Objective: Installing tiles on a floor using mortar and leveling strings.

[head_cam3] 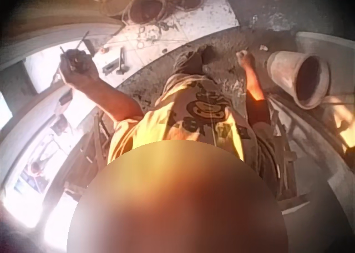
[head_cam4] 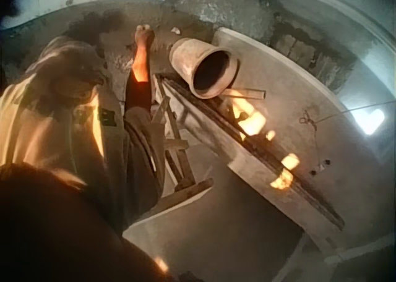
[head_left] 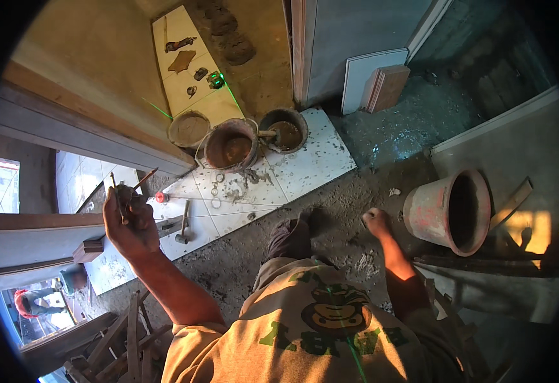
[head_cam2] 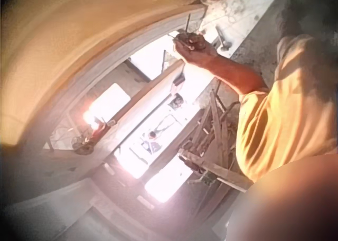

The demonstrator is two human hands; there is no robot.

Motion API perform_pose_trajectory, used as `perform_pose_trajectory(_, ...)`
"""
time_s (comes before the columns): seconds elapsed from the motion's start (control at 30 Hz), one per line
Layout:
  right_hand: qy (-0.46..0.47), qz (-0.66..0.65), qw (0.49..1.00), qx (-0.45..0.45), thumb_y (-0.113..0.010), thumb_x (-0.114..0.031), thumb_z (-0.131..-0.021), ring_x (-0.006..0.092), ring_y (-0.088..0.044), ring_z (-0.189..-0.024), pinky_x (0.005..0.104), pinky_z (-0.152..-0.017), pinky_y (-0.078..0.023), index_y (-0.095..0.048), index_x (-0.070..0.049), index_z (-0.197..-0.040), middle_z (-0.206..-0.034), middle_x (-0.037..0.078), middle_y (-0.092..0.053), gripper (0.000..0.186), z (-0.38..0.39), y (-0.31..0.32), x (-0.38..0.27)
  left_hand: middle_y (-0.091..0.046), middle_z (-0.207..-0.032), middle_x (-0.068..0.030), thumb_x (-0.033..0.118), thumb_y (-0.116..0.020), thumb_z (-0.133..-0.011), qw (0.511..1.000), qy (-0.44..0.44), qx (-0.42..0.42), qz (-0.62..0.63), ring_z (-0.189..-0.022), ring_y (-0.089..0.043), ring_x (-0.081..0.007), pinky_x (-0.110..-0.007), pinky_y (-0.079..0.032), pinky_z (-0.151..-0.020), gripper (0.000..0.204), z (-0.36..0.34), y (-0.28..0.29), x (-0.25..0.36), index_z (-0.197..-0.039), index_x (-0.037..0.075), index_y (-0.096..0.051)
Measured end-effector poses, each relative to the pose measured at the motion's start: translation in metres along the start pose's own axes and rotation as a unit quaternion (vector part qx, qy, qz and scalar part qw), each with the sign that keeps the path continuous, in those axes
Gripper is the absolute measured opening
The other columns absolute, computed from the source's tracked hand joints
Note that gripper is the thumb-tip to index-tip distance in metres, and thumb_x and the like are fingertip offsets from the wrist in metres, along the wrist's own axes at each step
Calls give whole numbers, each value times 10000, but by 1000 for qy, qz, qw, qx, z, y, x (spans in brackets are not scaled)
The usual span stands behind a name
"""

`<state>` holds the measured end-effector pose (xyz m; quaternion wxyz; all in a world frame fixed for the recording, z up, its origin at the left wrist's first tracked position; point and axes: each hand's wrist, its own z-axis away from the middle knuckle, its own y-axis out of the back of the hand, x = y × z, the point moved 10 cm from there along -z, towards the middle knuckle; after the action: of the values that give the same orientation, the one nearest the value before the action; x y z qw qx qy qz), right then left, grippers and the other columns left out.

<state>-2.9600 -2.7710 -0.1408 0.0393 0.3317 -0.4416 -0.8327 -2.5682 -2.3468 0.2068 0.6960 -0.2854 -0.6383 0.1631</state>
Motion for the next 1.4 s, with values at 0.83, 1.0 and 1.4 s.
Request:
perform_pose_trajectory(0.83, -7, 34, 971, -237, -638, -271, -824, 172, -605, -645, 330, -552, -492, -631, -27, -884, -773, 67, -642, 251, -207, -154, 67, -530, -559, -20, 256, -544, -841, 792, 340, 117, -494, -483, -453, -117, -312, -318, -472, 305, 71, 139, -216, -623, 46, -581)
perform_pose_trajectory(1.0, -67, -111, 965, -227, -678, -293, -815, 185, -601, -675, 328, -564, -507, -606, -23, -994, -801, 48, -616, 331, -322, -264, 44, -566, -598, -168, 264, -574, -814, 662, 311, 24, -681, -550, -579, -230, -369, -439, -541, 307, 174, 199, -254, -742, -31, -620)
perform_pose_trajectory(1.4, -283, -700, 631, -177, -615, -365, -902, 223, -546, -654, 434, -740, -494, -570, -103, -851, -725, 37, -536, 271, -404, -331, -121, -593, -622, -162, 280, -570, -792, 571, 516, 182, -611, -602, -604, -222, -354, -454, -590, 312, 254, 230, -294, -754, -25, -622)
